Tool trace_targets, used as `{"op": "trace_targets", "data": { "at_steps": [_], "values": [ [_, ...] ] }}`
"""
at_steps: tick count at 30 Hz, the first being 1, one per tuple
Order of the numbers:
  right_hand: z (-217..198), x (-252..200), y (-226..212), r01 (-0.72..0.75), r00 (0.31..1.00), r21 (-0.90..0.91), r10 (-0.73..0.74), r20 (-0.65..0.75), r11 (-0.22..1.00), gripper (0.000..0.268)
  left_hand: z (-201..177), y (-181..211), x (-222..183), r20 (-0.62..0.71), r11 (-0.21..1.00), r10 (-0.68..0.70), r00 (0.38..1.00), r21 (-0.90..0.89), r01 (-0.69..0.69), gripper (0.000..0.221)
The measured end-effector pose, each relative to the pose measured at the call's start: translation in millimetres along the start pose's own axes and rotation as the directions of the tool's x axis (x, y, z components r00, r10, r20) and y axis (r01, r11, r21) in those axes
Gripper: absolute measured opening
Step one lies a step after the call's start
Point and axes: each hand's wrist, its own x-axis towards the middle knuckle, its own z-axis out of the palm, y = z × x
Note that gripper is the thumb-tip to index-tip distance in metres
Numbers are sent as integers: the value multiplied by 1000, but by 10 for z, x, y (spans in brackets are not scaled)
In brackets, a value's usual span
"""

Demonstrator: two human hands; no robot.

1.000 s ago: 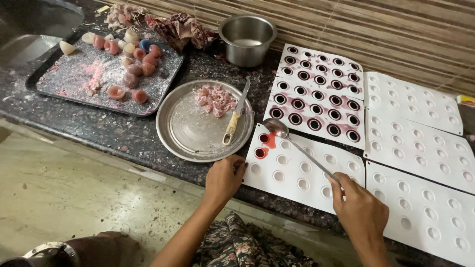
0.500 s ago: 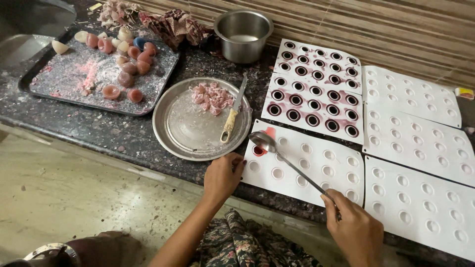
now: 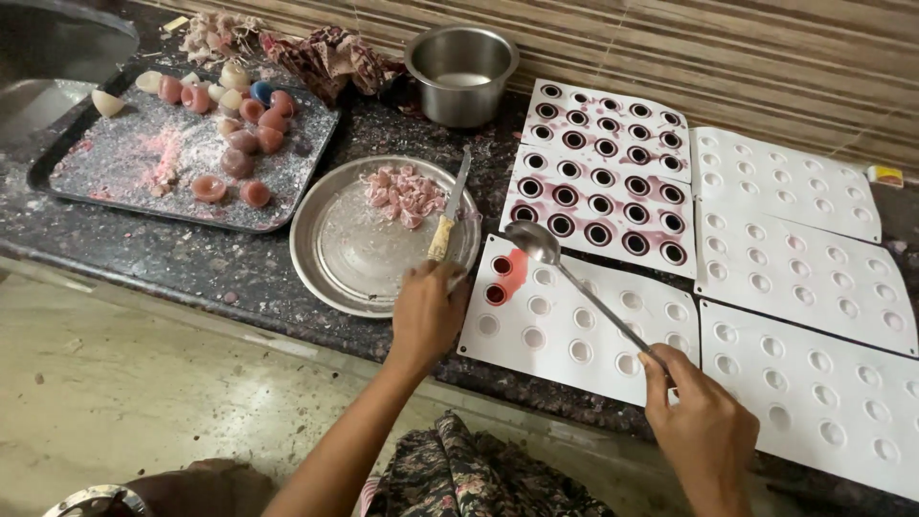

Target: The recorder is seen pouring a red liquid, likely melted soap base, into small circular silicone molds using a ladle.

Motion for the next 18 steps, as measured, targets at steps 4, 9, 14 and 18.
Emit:
{"op": "trace_targets", "data": {
  "at_steps": [4, 9, 14, 18],
  "values": [
    [-3, 19, -25, -74, 997, -28, 73, -20, 997, 17, 421, -193, 564, -40, 988, 149, 988, 49, -147, 21],
    [-21, -1, -71, -217, 976, -13, 217, 24, 976, 18, 803, -296, 970, 119, 974, 157, 980, 145, -174, 11],
    [59, -1, -57, -176, 984, -12, 176, 41, 984, 17, 944, -380, 1044, 159, 973, 173, 972, 126, -194, 9],
    [212, 19, -36, -86, 996, 11, 86, -27, 996, 17, 1076, -514, 1087, 133, 976, 213, 968, 24, -218, 6]
  ]
}}
